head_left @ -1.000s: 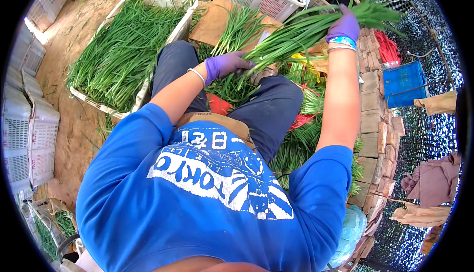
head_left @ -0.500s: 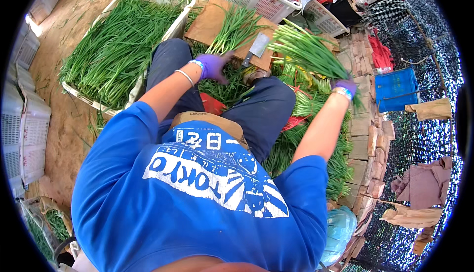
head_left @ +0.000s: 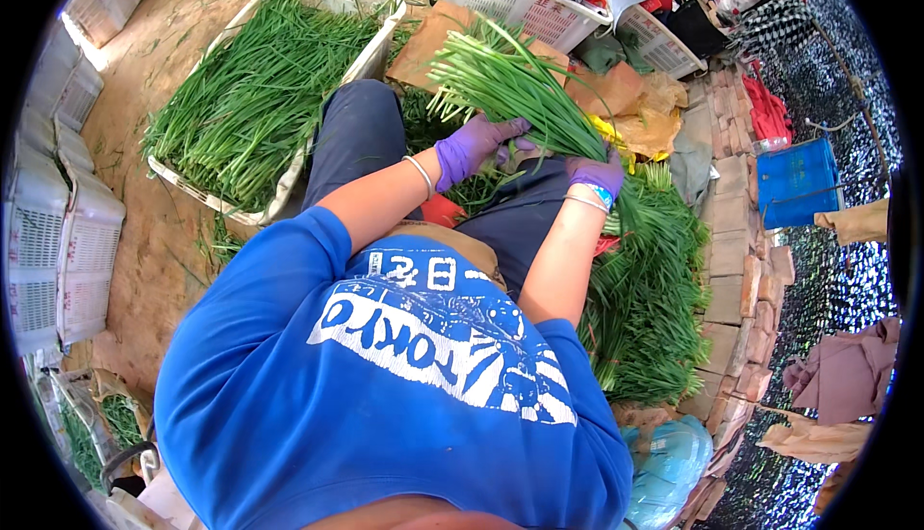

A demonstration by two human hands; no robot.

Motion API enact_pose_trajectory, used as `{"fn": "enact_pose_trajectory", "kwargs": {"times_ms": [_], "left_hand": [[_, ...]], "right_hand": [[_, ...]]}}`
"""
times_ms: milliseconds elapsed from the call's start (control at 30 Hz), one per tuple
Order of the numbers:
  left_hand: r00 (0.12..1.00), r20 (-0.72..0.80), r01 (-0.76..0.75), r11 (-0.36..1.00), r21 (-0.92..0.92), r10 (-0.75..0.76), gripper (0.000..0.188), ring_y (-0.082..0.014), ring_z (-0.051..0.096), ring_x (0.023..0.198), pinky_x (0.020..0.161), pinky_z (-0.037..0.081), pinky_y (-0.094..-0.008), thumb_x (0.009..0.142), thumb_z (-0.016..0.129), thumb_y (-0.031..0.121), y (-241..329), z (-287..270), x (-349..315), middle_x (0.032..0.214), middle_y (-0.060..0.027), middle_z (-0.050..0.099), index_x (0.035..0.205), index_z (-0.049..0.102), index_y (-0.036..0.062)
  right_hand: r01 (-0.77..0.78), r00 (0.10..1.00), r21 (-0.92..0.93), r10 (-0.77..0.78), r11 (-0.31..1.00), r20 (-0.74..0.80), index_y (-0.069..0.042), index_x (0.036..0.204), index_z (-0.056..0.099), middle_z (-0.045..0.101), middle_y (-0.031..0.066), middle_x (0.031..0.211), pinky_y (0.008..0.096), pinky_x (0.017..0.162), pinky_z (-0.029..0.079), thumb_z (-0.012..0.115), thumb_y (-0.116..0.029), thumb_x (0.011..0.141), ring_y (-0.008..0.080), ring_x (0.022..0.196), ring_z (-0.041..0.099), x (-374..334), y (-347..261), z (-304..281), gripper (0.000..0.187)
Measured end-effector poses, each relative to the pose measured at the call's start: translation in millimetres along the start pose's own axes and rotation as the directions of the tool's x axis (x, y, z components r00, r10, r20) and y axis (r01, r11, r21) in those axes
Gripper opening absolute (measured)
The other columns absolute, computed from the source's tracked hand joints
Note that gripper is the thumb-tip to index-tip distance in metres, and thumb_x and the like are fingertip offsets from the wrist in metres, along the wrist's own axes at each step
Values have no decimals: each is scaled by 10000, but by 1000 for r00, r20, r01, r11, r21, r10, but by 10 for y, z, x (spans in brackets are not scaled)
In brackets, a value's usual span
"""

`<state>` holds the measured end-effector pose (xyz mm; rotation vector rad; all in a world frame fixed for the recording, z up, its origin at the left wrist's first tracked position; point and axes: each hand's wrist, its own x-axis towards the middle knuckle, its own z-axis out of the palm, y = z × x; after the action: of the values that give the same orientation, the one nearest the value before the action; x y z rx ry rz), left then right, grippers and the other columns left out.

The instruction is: The person sorts and bundles green stalks, removing unwanted parts by hand and trimming them with a knife on a cardboard surface before placing them into a bundle.

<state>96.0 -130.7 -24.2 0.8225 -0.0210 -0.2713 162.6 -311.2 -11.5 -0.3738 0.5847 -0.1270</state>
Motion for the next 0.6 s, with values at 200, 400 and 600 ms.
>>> {"fn": "enact_pose_trajectory", "kwargs": {"times_ms": [200, 400, 600], "left_hand": [[936, 296, 29, 879, 475, -190, 256, -30, 394, 481, 413, 351, -161, 820, 512, 207, 269, -57, -366, 857, -69, 625, 965, 595, 13], [744, 668, -166, 966, 200, -10, 257, -168, 497, 513, 515, 433, -304, 786, 529, 202, 580, -536, -1040, 820, -146, 624, 888, 615, -18], [746, 624, -107, 967, -231, 232, 367, -128, 517, 713, 665, 426, -258, 788, 540, 260, 897, -901, -970, 944, -115, 575, 1056, 529, 10]], "right_hand": [[-38, 999, -77, 38, 996, -6, -33, 1070, 502, 471, 140, 1190, 499, 941, 301, 384, -246, 853, 304, 1125, 408, -5, -117, -68, 327], [77, 997, -272, -75, 959, 18, -41, 1079, 501, 483, 140, 1172, 450, 946, 303, 382, -287, 850, 305, 1089, 433, 653, -564, -722, 357], [77, 997, -188, -77, 979, 8, -56, 1050, 496, 494, 128, 1140, 492, 900, 329, 389, -297, 828, 309, 1042, 452, 68, -503, -412, 345]]}}
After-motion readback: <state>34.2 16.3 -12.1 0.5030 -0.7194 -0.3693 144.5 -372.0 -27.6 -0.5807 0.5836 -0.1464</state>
